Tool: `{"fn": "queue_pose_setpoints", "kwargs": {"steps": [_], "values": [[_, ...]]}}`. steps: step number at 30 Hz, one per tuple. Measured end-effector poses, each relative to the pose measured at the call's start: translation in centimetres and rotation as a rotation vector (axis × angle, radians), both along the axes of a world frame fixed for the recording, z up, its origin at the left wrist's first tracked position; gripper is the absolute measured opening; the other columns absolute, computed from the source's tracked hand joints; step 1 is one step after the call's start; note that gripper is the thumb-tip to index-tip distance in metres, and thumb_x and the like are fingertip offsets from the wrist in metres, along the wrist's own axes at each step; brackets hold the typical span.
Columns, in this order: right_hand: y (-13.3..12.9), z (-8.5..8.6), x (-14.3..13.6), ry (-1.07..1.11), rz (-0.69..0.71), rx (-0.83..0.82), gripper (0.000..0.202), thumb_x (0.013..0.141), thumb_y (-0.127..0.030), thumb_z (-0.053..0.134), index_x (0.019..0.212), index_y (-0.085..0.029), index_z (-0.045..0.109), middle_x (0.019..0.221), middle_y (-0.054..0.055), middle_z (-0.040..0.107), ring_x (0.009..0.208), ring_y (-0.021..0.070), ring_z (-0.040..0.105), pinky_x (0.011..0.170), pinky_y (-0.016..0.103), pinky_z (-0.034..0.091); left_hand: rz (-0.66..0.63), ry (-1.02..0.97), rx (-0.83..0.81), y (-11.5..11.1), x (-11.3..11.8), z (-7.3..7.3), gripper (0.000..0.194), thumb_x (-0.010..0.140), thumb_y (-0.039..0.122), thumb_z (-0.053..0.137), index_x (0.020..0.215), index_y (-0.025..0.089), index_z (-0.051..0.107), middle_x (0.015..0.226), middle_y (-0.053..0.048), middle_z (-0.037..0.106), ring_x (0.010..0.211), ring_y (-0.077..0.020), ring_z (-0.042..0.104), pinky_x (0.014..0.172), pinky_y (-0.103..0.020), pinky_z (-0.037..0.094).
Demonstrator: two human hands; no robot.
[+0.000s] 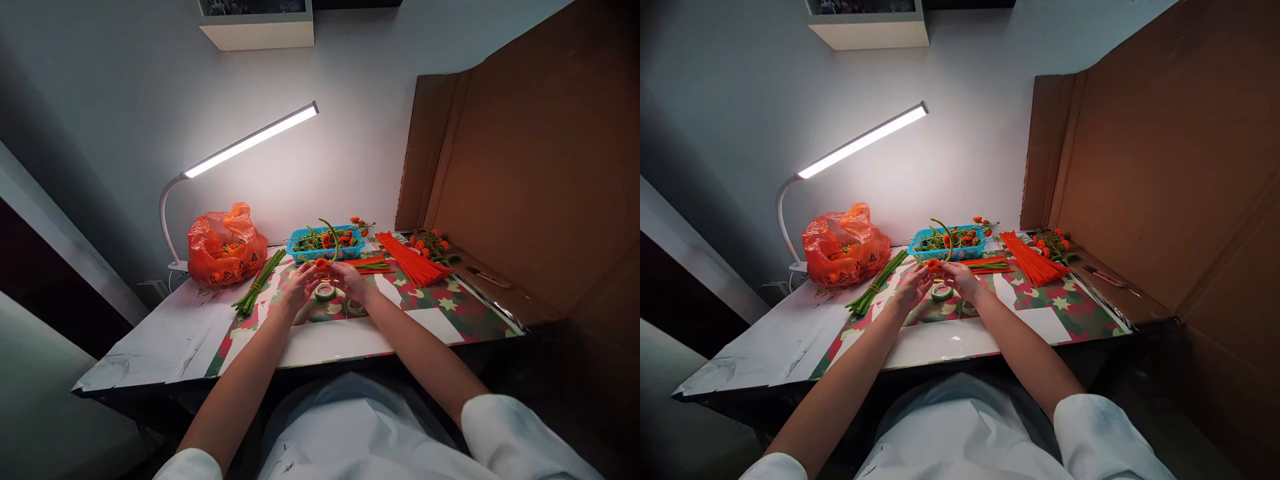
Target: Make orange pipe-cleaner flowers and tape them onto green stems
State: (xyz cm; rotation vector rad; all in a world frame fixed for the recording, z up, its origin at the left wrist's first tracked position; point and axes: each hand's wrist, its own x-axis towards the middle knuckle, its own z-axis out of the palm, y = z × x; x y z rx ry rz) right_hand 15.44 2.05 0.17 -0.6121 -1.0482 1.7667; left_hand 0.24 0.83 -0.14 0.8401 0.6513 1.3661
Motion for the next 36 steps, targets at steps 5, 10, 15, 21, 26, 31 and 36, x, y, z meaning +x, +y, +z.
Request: {"fn": "queue_pose_setpoints", "kwargs": {"steps": [5, 10, 15, 21, 26, 31, 36], "values": [[-0.24, 0.18, 0.01, -0.029, -0.042, 0.083, 0.035, 0.051, -0.043, 0.085, 0.063, -0.017, 0.066, 0.059, -0.004, 0.058, 0.056, 0.0061, 0.045, 0.06, 0.023, 0.034, 0.008, -0.003, 0.01, -0.09, 0.03, 0.12, 0.03, 0.06, 0.016, 0.081, 0.081, 0.016, 0.06, 0.073, 0.002, 0.065, 0.058, -0.0081, 0.062, 0.054, -0.017, 0.052], [-0.23, 0.03, -0.21, -0.054, -0.049, 0.136, 0.041, 0.045, -0.047, 0.086, 0.066, -0.016, 0.068, 0.062, -0.002, 0.061, 0.059, 0.0074, 0.048, 0.061, 0.024, 0.035, 0.015, -0.004, -0.013, 0.09, -0.1, -0.13, 0.028, 0.062, 0.019, 0.08, 0.084, 0.015, 0.063, 0.077, -0.001, 0.067, 0.061, -0.0098, 0.064, 0.054, -0.018, 0.053], [-0.03, -0.28, -0.26, -0.042, -0.037, 0.158, 0.04, 0.046, -0.046, 0.086, 0.064, -0.016, 0.067, 0.064, -0.002, 0.063, 0.06, 0.0071, 0.049, 0.062, 0.024, 0.036, 0.014, -0.002, -0.024, 0.07, -0.17, -0.08, 0.025, 0.064, 0.016, 0.079, 0.083, 0.015, 0.063, 0.076, -0.002, 0.068, 0.061, -0.0091, 0.065, 0.055, -0.016, 0.053], [0.28, -0.62, -0.14, -0.013, 0.032, 0.174, 0.038, 0.05, -0.045, 0.086, 0.069, -0.017, 0.069, 0.068, 0.0, 0.066, 0.069, 0.0105, 0.057, 0.068, 0.024, 0.04, -0.017, 0.004, -0.036, -0.15, -0.08, 0.18, 0.021, 0.068, 0.013, 0.076, 0.083, 0.015, 0.062, 0.075, 0.0, 0.068, 0.061, -0.0082, 0.065, 0.056, -0.015, 0.052], [0.45, -0.77, -0.06, 0.008, 0.083, 0.158, 0.036, 0.051, -0.043, 0.086, 0.069, -0.017, 0.068, 0.069, 0.0, 0.066, 0.069, 0.0103, 0.057, 0.067, 0.024, 0.04, -0.05, 0.011, -0.043, -0.21, -0.16, 0.12, 0.02, 0.069, 0.012, 0.075, 0.084, 0.016, 0.062, 0.076, 0.0, 0.069, 0.062, -0.0088, 0.066, 0.056, -0.016, 0.052], [0.12, -0.48, -0.09, 0.02, 0.075, 0.138, 0.036, 0.051, -0.043, 0.086, 0.069, -0.017, 0.068, 0.067, 0.0, 0.064, 0.065, 0.0089, 0.055, 0.064, 0.023, 0.04, -0.041, 0.031, -0.05, -0.12, -0.06, -0.05, 0.016, 0.072, 0.016, 0.073, 0.085, 0.016, 0.064, 0.074, -0.001, 0.07, 0.063, -0.0102, 0.067, 0.056, -0.017, 0.052], [0.38, -0.37, -0.16, 0.044, -0.105, -0.003, 0.035, 0.047, -0.038, 0.087, 0.07, -0.019, 0.068, 0.061, -0.005, 0.06, 0.053, 0.005, 0.045, 0.054, 0.02, 0.037, 0.054, 0.038, 0.008, 0.36, 0.09, -0.42, 0.016, 0.068, 0.018, 0.076, 0.08, 0.018, 0.065, 0.075, -0.001, 0.071, 0.065, -0.0124, 0.069, 0.054, -0.018, 0.052]]}}
